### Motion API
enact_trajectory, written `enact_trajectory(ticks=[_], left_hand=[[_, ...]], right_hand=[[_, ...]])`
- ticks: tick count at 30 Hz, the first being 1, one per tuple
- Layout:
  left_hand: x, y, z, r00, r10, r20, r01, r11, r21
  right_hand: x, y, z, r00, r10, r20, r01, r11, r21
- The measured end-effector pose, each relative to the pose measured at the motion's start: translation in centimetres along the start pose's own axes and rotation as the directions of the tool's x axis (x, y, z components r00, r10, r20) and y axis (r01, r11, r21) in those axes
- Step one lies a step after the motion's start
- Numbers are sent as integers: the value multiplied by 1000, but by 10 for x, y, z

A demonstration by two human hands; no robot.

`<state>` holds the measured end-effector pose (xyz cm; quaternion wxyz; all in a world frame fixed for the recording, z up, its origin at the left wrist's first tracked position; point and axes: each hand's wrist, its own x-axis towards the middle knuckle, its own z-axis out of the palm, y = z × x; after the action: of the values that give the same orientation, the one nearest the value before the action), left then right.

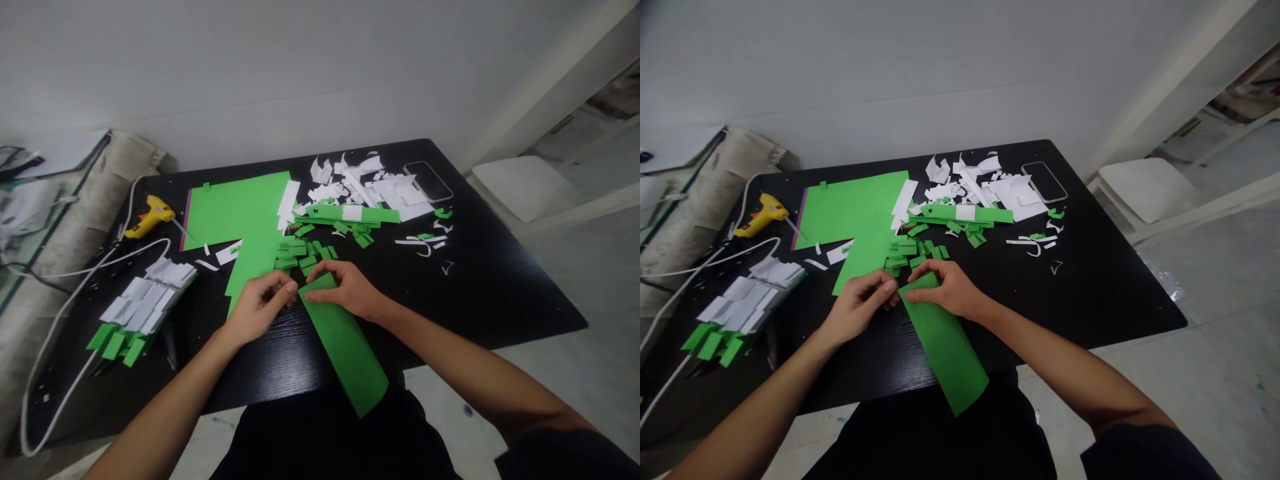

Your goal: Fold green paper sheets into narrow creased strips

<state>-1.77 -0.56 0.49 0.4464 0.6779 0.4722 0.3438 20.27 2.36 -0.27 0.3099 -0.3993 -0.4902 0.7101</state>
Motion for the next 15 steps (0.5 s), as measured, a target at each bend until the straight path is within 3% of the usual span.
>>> enact_trajectory(ticks=[5, 15], left_hand=[[0, 0, 5, 996, -38, 76, 38, 999, 4], [2, -5, 2, 998, -5, 61, 4, 1000, 18]], right_hand=[[0, 0, 2, 1000, -16, 8, 16, 1000, -19], [2, 0, 0, 998, 29, -59, -27, 999, 39]])
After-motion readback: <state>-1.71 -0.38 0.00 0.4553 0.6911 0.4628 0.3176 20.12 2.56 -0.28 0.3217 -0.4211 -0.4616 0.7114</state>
